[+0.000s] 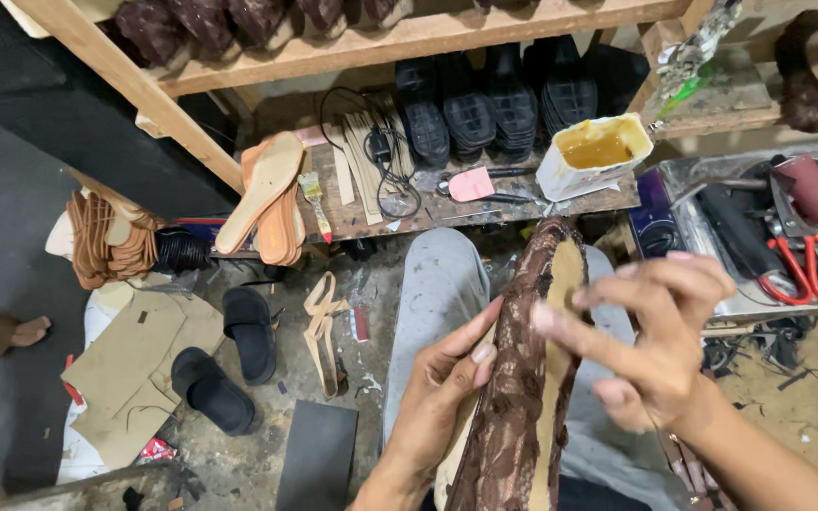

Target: The person takes a wedge sandal from a rack and sits on the floor. They repeatedly dip a finger into a container of yellow adhesive and spread it by hand along the exposed sole edge of the sandal, turning the shoe to coat different sections.

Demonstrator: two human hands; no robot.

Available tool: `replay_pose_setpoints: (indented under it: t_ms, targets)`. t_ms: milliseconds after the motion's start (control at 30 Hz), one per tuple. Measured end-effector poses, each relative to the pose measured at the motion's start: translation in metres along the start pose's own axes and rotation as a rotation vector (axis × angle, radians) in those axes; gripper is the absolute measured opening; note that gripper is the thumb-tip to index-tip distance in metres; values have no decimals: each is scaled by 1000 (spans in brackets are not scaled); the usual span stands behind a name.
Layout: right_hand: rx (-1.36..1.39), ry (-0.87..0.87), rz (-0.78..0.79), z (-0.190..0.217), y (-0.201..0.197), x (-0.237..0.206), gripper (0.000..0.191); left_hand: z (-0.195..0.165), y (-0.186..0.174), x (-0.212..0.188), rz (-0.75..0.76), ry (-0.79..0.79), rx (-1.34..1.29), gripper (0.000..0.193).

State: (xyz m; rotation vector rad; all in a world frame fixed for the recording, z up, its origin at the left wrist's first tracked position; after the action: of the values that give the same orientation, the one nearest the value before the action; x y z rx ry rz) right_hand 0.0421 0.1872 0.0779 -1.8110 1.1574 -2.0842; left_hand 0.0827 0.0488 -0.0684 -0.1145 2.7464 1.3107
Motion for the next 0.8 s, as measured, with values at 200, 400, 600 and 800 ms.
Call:
replay_pose_setpoints:
  t_ms: [200, 400, 600, 800]
  targets:
    - [-57, -31, -17, -1, 1, -8, 60, -1, -4, 2, -15, 4, 5, 53]
    - [-43, -131, -78, 13, -1, -20, 56, 4, -8, 2, -29, -12, -30, 53]
    - [-70, -100, -10, 7, 10, -22, 51, 7, -14, 7, -16, -1, -17, 58]
    - [71, -233, 1, -1, 7, -41, 47, 20, -38, 2, -132, -54, -117, 75]
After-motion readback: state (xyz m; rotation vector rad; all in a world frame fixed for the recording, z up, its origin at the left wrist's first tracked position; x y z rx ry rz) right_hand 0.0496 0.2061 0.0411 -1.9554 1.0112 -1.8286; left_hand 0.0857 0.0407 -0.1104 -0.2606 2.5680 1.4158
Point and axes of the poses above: each hand's wrist, its own x-axis towards the middle knuckle, its own y-axis out of the palm, z = x × y, the point moved 10 cm from there along x, towards the middle knuckle, and after that the axes turned 10 degrees about -x, right-handed, at the moved point
